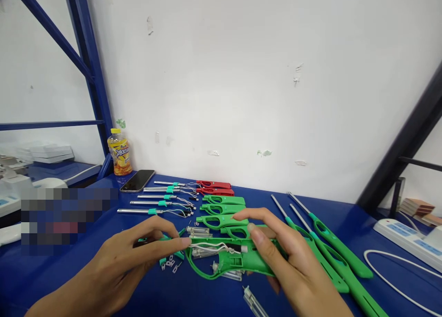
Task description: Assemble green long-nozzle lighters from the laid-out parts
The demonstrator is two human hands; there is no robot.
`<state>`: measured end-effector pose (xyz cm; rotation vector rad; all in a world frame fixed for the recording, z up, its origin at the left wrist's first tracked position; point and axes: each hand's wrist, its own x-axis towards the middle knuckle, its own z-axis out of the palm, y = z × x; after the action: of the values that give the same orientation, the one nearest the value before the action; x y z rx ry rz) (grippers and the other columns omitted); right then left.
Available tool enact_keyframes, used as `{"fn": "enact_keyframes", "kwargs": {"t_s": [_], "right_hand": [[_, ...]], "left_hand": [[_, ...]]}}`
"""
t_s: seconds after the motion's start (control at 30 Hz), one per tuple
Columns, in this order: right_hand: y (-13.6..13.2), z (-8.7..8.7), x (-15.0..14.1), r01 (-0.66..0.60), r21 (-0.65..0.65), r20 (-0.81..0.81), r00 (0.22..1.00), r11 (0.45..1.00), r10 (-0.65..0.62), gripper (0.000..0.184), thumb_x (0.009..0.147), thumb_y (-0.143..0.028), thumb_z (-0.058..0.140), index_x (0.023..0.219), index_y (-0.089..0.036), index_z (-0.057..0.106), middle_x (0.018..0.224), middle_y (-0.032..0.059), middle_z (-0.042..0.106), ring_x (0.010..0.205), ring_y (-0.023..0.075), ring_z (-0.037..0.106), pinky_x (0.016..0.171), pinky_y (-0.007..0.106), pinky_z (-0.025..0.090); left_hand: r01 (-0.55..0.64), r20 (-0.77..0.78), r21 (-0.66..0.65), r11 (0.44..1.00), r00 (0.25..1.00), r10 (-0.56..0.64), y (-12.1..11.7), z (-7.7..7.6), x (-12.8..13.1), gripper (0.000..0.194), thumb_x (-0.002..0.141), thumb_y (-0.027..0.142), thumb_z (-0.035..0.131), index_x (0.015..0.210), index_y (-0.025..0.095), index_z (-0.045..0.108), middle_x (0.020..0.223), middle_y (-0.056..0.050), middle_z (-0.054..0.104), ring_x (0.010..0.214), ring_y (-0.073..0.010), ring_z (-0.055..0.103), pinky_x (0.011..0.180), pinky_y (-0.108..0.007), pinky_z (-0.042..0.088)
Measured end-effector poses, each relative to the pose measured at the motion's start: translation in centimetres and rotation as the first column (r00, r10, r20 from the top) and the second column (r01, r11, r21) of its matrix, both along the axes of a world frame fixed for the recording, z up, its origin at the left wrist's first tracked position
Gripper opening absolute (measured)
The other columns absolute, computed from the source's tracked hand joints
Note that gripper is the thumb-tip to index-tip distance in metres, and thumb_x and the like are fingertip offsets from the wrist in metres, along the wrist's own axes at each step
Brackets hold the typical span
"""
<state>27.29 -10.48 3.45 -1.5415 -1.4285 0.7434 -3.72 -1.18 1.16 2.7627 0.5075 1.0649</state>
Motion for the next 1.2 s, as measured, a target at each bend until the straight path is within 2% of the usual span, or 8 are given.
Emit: {"fn": "enact_keyframes", "kwargs": {"t_s": [0.2, 0.37, 0.57, 0.67, 0.83, 0.93, 1.1, 1.2], "right_hand": [[-0.7, 1.2, -2.1, 0.088, -0.008, -0.093, 0.992, 0.996, -0.089, 0.057, 0.098, -0.074, 0.058, 0.141, -0.036, 0.06, 0.074, -0.0035, 0.051, 0.061, 0.0144, 0.05, 0.053, 0.023, 0.043], [-0.7, 0.9, -1.8, 0.084, 0.022, -0.113, 0.99, 0.996, -0.081, 0.054, 0.1, -0.07, 0.059, 0.142, -0.035, 0.061, 0.071, -0.0042, 0.052, 0.058, 0.0131, 0.05, 0.051, 0.022, 0.042], [-0.8, 1.0, -1.7, 0.08, 0.004, -0.118, 0.99, 0.997, -0.079, 0.052, 0.101, -0.07, 0.059, 0.141, -0.037, 0.061, 0.072, -0.0045, 0.053, 0.06, 0.013, 0.05, 0.051, 0.02, 0.042], [-0.9, 1.1, -1.7, 0.067, -0.006, -0.106, 0.992, 0.998, -0.068, 0.052, 0.1, -0.071, 0.059, 0.14, -0.037, 0.061, 0.071, -0.0049, 0.053, 0.059, 0.0128, 0.05, 0.052, 0.02, 0.042], [-0.4, 0.4, -0.4, 0.016, -0.002, -0.063, 0.998, 1.0, -0.016, 0.053, 0.1, -0.072, 0.057, 0.142, -0.039, 0.059, 0.081, -0.0031, 0.059, 0.062, 0.0122, 0.054, 0.053, 0.019, 0.045], [-0.2, 0.2, -0.1, -0.028, -0.001, -0.033, 0.999, 1.0, 0.028, 0.054, 0.099, -0.072, 0.059, 0.139, -0.037, 0.062, 0.082, -0.0012, 0.061, 0.061, 0.0138, 0.057, 0.049, 0.021, 0.047], [-0.6, 0.7, -0.9, 0.067, -0.005, -0.042, 0.997, 0.998, -0.068, 0.053, 0.1, -0.074, 0.056, 0.138, -0.038, 0.062, 0.079, -0.0024, 0.056, 0.061, 0.0136, 0.053, 0.053, 0.021, 0.047], [-0.5, 0.5, -0.5, 0.012, -0.016, -0.015, 1.0, 1.0, -0.012, 0.056, 0.099, -0.075, 0.056, 0.141, -0.038, 0.061, 0.078, -0.0027, 0.057, 0.06, 0.0138, 0.054, 0.051, 0.021, 0.047]], "left_hand": [[0.005, -0.028, -0.043, 0.999, 1.0, -0.007, -0.2, 0.3, 0.0, 0.073, 0.098, -0.007, 0.035, 0.149, 0.043, 0.052, 0.121, -0.001, 0.063, 0.079, -0.0092, 0.063, 0.066, -0.019, 0.047], [-0.002, -0.04, -0.021, 1.0, 0.999, 0.002, -0.2, 0.3, 0.1, 0.079, 0.095, -0.009, 0.031, 0.148, 0.045, 0.054, 0.122, -0.001, 0.063, 0.076, -0.008, 0.063, 0.064, -0.018, 0.045], [-0.019, -0.065, -0.079, 0.997, 0.998, 0.014, -0.6, 0.6, 0.0, 0.069, 0.099, -0.005, 0.036, 0.145, 0.043, 0.056, 0.123, -0.001, 0.062, 0.078, -0.0082, 0.064, 0.069, -0.017, 0.047], [-0.021, -0.062, -0.055, 0.998, 0.998, 0.018, -0.6, 0.5, 0.1, 0.074, 0.096, -0.007, 0.036, 0.147, 0.044, 0.054, 0.122, -0.001, 0.063, 0.077, -0.0082, 0.064, 0.067, -0.017, 0.047], [-0.025, -0.075, -0.017, 1.0, 0.997, 0.023, -0.5, 0.1, -0.1, 0.087, 0.091, -0.011, 0.032, 0.152, 0.049, 0.05, 0.123, 0.0, 0.063, 0.08, -0.0079, 0.066, 0.069, -0.016, 0.048], [-0.019, -0.085, -0.041, 0.999, 0.996, 0.016, -0.6, 0.3, -0.2, 0.08, 0.095, -0.008, 0.034, 0.152, 0.046, 0.052, 0.123, -0.002, 0.063, 0.08, -0.0083, 0.066, 0.069, -0.016, 0.048], [0.0, -0.069, -0.08, 0.997, 0.998, -0.006, -0.8, 0.8, 0.0, 0.063, 0.103, -0.001, 0.041, 0.148, 0.041, 0.055, 0.122, -0.002, 0.063, 0.086, -0.0097, 0.067, 0.073, -0.016, 0.051], [-0.003, -0.06, -0.086, 0.996, 0.998, -0.002, -0.9, 1.0, 0.1, 0.061, 0.103, -0.001, 0.042, 0.145, 0.041, 0.057, 0.123, -0.001, 0.063, 0.09, -0.0097, 0.068, 0.076, -0.016, 0.052]]}}
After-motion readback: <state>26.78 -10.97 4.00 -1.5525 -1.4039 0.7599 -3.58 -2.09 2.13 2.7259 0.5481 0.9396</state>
